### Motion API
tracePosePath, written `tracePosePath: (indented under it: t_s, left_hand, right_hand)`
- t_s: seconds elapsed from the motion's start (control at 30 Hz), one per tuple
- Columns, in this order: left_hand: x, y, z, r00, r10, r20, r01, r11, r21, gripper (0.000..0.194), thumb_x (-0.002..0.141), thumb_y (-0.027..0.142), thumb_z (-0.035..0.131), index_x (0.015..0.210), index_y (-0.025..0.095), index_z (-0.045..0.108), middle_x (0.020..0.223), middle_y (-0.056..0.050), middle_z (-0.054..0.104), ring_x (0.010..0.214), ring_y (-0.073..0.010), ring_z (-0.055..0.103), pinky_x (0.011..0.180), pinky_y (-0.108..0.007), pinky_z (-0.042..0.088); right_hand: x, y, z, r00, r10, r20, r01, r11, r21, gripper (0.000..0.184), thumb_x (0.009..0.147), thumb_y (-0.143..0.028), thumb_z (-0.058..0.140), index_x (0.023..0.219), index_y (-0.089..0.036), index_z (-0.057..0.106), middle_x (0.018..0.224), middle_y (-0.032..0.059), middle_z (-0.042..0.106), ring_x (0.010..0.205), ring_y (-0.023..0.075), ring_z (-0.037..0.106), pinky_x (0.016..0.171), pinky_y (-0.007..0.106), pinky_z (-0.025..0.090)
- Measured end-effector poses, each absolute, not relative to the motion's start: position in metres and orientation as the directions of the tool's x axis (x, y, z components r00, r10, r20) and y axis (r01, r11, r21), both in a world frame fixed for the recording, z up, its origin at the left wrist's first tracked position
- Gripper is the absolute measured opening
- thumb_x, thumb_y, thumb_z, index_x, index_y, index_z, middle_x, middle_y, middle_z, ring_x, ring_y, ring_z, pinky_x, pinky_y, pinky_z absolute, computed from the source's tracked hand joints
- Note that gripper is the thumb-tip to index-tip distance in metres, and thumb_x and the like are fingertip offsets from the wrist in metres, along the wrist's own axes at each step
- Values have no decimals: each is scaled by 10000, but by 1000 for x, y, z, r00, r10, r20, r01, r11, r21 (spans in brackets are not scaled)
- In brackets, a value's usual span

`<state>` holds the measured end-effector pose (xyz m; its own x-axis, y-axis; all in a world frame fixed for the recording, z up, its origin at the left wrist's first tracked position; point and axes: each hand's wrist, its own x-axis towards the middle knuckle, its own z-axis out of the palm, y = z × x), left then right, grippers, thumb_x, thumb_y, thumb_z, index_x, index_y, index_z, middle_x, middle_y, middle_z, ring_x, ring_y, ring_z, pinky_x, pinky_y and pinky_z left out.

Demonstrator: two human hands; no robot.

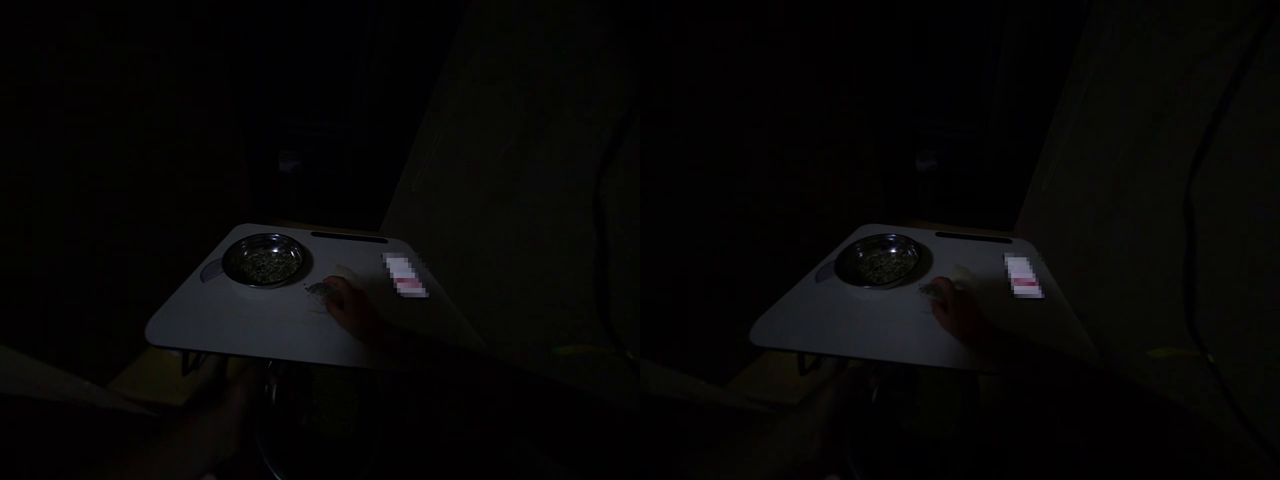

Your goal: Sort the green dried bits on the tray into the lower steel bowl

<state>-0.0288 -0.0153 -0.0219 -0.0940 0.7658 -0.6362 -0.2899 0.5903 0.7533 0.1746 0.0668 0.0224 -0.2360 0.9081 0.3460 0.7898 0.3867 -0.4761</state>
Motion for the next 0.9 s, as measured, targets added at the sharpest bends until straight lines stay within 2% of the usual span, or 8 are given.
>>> tracePosePath:
  t_s: [0.17,0.3,0.53,0.7,0.9]
  left_hand:
    - [-26,-20,3,-152,784,-602,-200,572,796,276,582,237,559,846,194,491,678,-58,586,603,-230,558,440,-309,418]
    - [-26,-22,14,-183,769,-613,-190,584,789,250,551,210,584,783,183,497,646,-70,576,581,-242,551,414,-322,408]
    - [-21,-20,14,-211,754,-622,-201,590,782,198,557,147,548,746,172,494,573,-60,544,519,-231,539,390,-322,396]
    - [-21,-20,16,-210,770,-602,-215,565,797,205,581,179,548,780,176,500,649,-70,572,576,-227,548,426,-312,404]
    - [-21,-21,13,-185,754,-630,-250,584,773,226,584,225,573,797,174,516,645,-66,572,552,-227,539,401,-308,385]
  right_hand:
    - [154,49,14,-283,899,333,762,422,-491,378,748,-257,368,1117,-188,414,681,32,599,566,126,518,535,244,395]
    - [150,48,6,-219,914,342,783,374,-497,378,745,-264,366,1102,-174,447,791,64,605,671,155,541,605,276,415]
    - [158,51,1,-121,937,329,824,279,-493,385,731,-248,383,1110,-204,436,916,61,586,760,170,547,666,300,426]
    - [162,49,3,-65,958,279,856,197,-477,377,740,-259,372,1108,-202,434,815,52,613,678,166,559,617,288,433]
    - [169,50,2,-35,956,290,874,170,-455,381,747,-272,363,1113,-188,428,878,65,602,713,175,559,642,297,423]
